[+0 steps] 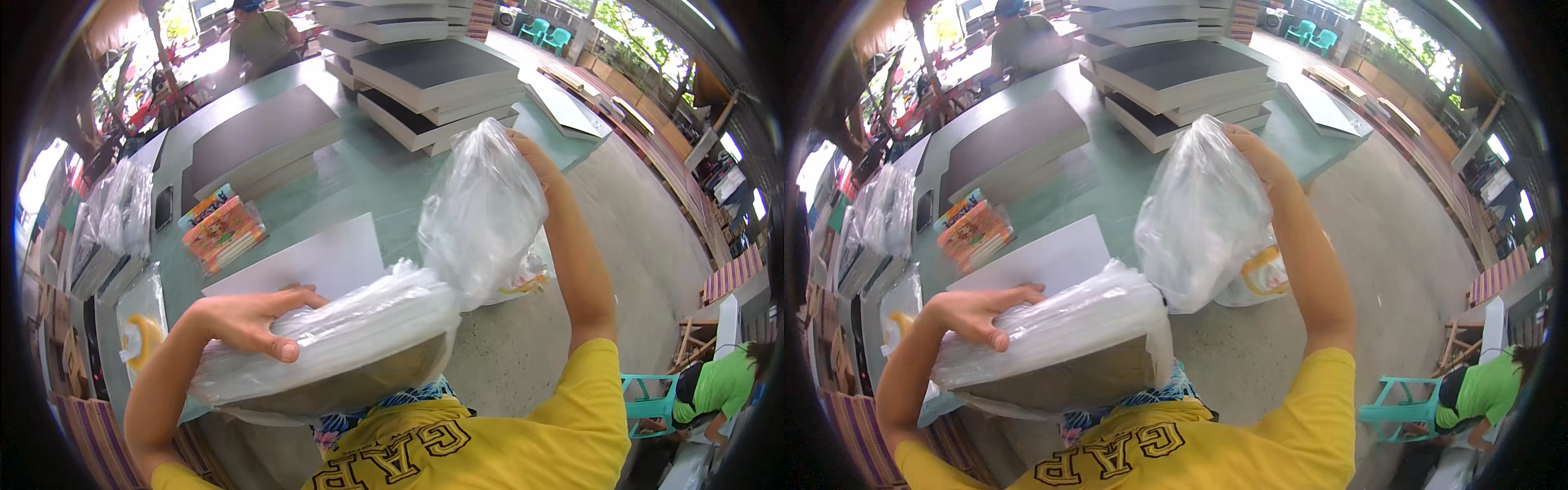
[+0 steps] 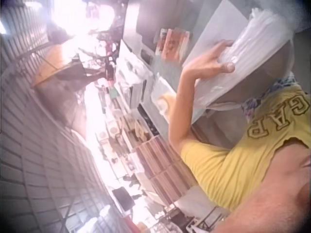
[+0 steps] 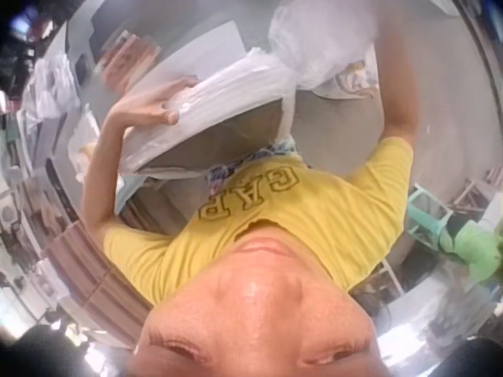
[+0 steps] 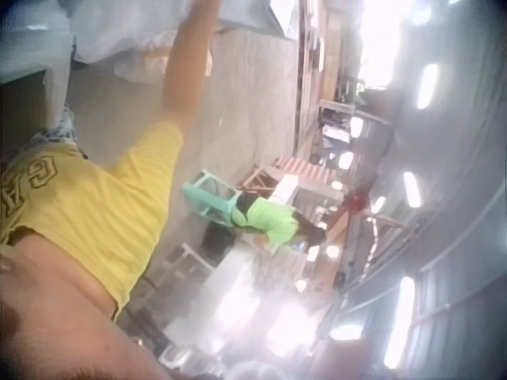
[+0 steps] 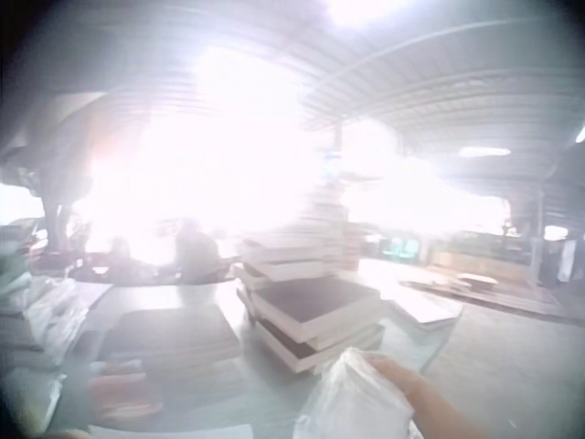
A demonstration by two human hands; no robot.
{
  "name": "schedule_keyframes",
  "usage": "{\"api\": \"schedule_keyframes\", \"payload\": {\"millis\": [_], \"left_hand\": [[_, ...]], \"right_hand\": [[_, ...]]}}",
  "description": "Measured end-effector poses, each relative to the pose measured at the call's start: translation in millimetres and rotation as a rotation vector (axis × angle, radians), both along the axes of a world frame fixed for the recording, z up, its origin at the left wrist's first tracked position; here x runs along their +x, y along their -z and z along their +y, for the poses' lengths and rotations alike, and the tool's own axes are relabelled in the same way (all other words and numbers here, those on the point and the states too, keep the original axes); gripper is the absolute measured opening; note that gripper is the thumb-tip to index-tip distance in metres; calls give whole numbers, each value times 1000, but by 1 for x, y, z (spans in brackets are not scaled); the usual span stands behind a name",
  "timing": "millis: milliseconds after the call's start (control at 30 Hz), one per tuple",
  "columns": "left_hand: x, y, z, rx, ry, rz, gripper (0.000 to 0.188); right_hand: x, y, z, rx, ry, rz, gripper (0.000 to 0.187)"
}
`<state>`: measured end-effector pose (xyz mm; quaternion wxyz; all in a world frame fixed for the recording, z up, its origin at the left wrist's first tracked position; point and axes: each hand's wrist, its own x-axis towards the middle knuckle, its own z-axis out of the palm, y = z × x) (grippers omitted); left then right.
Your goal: The person places stacks of paper boards into plastic bags by hand, discards scrap plastic into a bin, and moves the bagged stacks across the work table.
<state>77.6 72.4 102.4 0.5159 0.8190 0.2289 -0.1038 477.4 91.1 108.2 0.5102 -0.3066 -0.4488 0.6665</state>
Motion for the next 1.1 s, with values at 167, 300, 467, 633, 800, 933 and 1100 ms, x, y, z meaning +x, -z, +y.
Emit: {"api": "schedule_keyframes", "payload": {"millis": [167,300,467,633,800,933,1100], "left_hand": [[-8,16,-20,-289,152,-72,88],[-2,29,-33,-165,52,13,75],[-12,39,-14,86,-502,-105,62],[37,15,-50,219,-739,-578,46],[18,52,-34,90,-1030,-686,13],[-58,57,-44,-394,-1102,-1249,15],[-98,46,-53,-281,-1195,-901,19]], "right_hand": [[-46,-14,-2,67,265,-155,15],[-63,-17,10,-137,84,203,17],[-99,-21,-4,101,201,85,18],[-186,-8,-45,419,375,-288,24],[-190,-9,-48,605,131,-814,31],[-170,5,-55,527,-79,-1148,35],[-167,24,-52,349,-134,-361,27]]}}
